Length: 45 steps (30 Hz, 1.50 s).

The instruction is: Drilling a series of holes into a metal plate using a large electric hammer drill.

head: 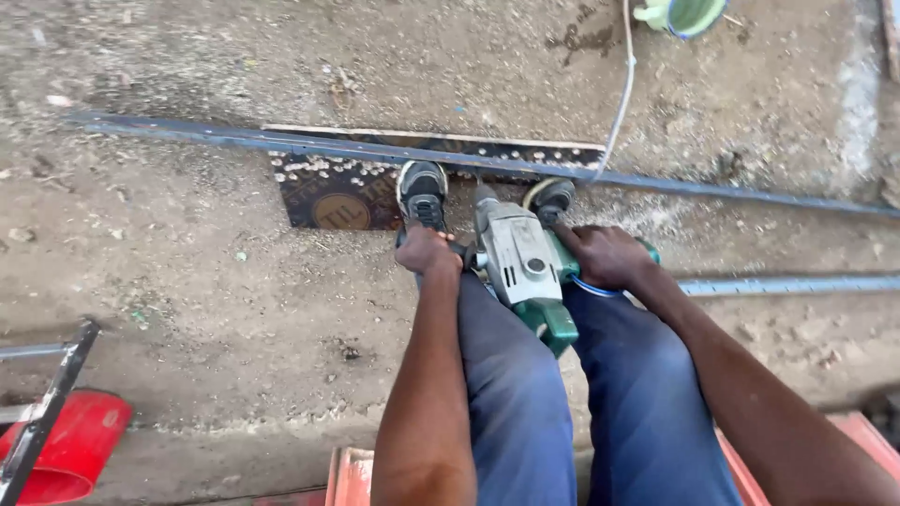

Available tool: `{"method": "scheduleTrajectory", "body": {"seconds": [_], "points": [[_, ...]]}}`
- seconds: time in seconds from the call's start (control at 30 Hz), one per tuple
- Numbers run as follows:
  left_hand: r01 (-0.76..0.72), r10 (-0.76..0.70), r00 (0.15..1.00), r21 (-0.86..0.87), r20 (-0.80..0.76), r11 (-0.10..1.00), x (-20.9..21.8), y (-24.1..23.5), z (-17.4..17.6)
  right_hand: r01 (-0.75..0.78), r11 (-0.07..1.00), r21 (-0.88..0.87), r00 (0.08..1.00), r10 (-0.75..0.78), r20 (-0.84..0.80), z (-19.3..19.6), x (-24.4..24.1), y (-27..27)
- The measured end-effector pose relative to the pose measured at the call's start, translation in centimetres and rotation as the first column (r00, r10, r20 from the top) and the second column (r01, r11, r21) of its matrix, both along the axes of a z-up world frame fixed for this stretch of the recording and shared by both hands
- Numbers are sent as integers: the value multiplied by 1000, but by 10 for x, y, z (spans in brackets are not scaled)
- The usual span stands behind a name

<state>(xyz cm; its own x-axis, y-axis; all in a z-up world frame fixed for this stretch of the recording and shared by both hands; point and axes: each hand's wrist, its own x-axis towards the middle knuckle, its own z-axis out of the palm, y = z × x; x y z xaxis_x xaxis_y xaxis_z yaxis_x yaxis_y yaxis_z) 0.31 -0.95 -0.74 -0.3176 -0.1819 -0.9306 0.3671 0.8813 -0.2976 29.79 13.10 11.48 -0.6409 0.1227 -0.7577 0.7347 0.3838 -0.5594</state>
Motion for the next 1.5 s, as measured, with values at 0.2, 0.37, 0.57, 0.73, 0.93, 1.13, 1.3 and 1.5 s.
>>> {"method": "scheduleTrajectory", "body": {"seconds": [0.2, 0.37, 0.57, 0.73, 0.93, 1.13, 1.3, 1.5], "points": [[6, -6, 1000, 9, -1, 1000, -6, -5, -3, -15, 1000, 17, 994, 16, -105, -18, 9, -12], [9, -9, 1000, 4, -2, 1000, 1, -3, -10, -17, 998, 60, 999, 19, -37, 0, 8, 1], [8, -8, 1000, 20, -16, 1000, -8, -6, -15, 5, 996, 89, 999, -2, -35, 3, 0, -2], [-10, 10, 1000, 5, -20, 1000, -1, -19, -20, 0, 998, 55, 1000, 1, -27, 16, -8, 7], [9, -9, 1000, 18, 3, 1000, -9, -22, -28, 9, 998, 57, 1000, -8, -15, 17, -14, 5], [-28, 28, 999, 11, -15, 1000, -1, -23, -32, -43, 997, 67, 999, 42, 19, 2, -1, 1], [-53, 53, 998, 21, -39, 998, 1, -26, -31, -18, 999, 51, 996, 22, -82, -11, 13, -11], [-51, 51, 998, 11, -38, 999, -2, -26, -42, 11, 994, 106, 996, -2, -85, -6, 11, -7]]}}
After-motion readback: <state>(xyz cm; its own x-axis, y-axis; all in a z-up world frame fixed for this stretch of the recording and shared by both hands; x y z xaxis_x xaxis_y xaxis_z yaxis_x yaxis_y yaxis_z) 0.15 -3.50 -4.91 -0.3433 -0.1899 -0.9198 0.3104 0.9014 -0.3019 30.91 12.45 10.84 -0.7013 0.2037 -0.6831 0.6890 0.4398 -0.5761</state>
